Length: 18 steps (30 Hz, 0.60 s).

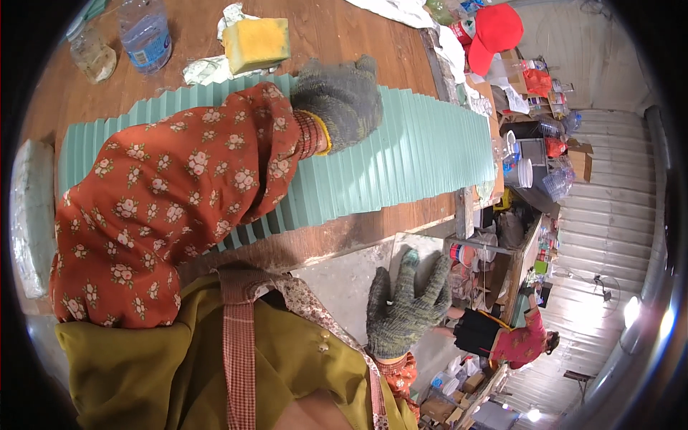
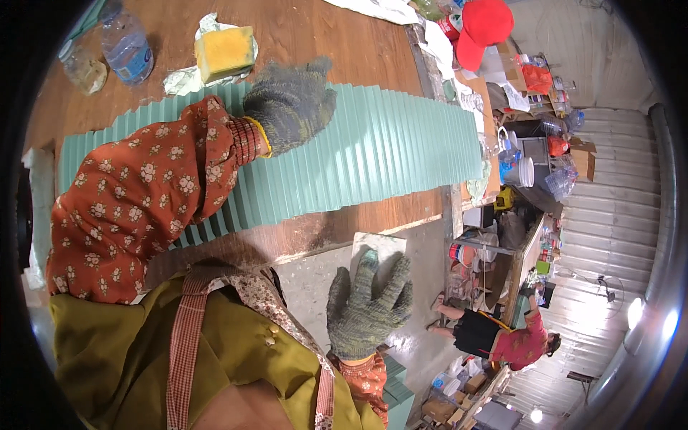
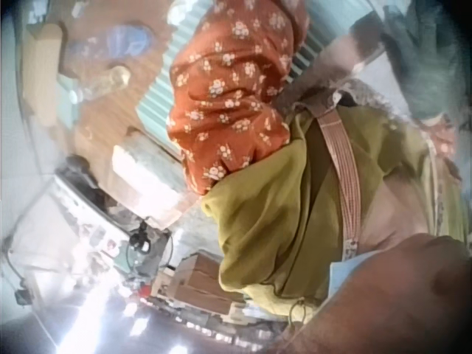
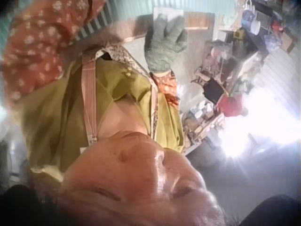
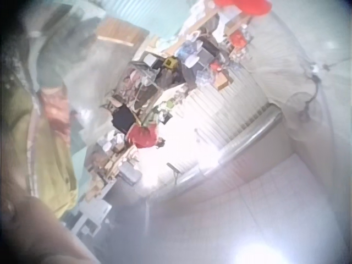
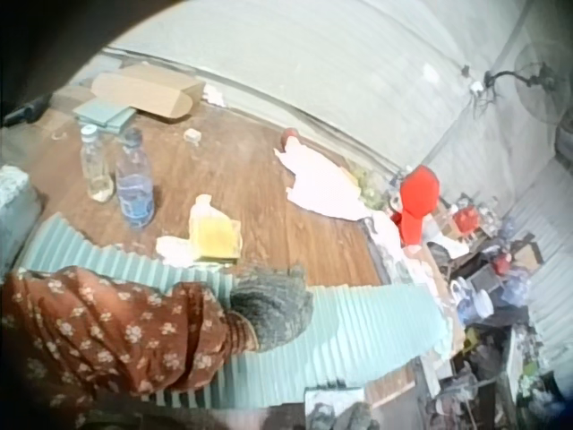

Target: The person wipes down green pleated panels with a sponge and a cloth, then rubs across the panels with a sanding block.

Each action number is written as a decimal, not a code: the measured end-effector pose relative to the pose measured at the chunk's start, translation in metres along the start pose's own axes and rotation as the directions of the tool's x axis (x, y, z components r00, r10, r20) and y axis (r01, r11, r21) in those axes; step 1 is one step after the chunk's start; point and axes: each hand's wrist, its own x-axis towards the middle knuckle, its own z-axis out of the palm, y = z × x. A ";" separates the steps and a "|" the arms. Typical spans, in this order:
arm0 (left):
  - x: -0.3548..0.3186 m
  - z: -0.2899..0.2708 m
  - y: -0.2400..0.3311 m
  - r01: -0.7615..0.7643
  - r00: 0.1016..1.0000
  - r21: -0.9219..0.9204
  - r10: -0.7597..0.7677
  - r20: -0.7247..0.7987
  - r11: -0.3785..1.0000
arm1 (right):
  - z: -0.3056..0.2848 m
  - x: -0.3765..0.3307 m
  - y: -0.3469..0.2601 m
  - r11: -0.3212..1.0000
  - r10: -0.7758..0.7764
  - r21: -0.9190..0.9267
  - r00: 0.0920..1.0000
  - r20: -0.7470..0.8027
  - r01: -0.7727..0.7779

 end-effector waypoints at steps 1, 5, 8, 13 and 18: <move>-0.003 -0.001 0.002 -0.037 0.999 0.049 0.038 -0.031 0.998 | -0.002 0.000 0.000 1.000 0.009 -0.006 1.000 0.004 -0.009; -0.005 0.006 -0.012 -0.150 0.976 0.086 0.162 -0.149 0.985 | 0.006 0.013 -0.011 0.999 -0.018 0.038 0.997 -0.081 0.021; 0.001 0.010 -0.004 -0.206 0.952 0.132 0.230 -0.201 0.970 | 0.019 0.021 -0.019 1.000 -0.026 0.017 0.999 -0.018 0.027; 0.001 -0.008 -0.002 -0.101 0.995 0.183 0.100 0.017 0.978 | 0.018 0.014 -0.005 0.998 0.030 0.062 0.999 0.028 -0.031; 0.001 0.014 -0.005 -0.271 0.930 0.363 0.340 -0.139 0.891 | 0.024 0.016 0.027 0.923 0.217 0.328 0.976 -0.008 -0.202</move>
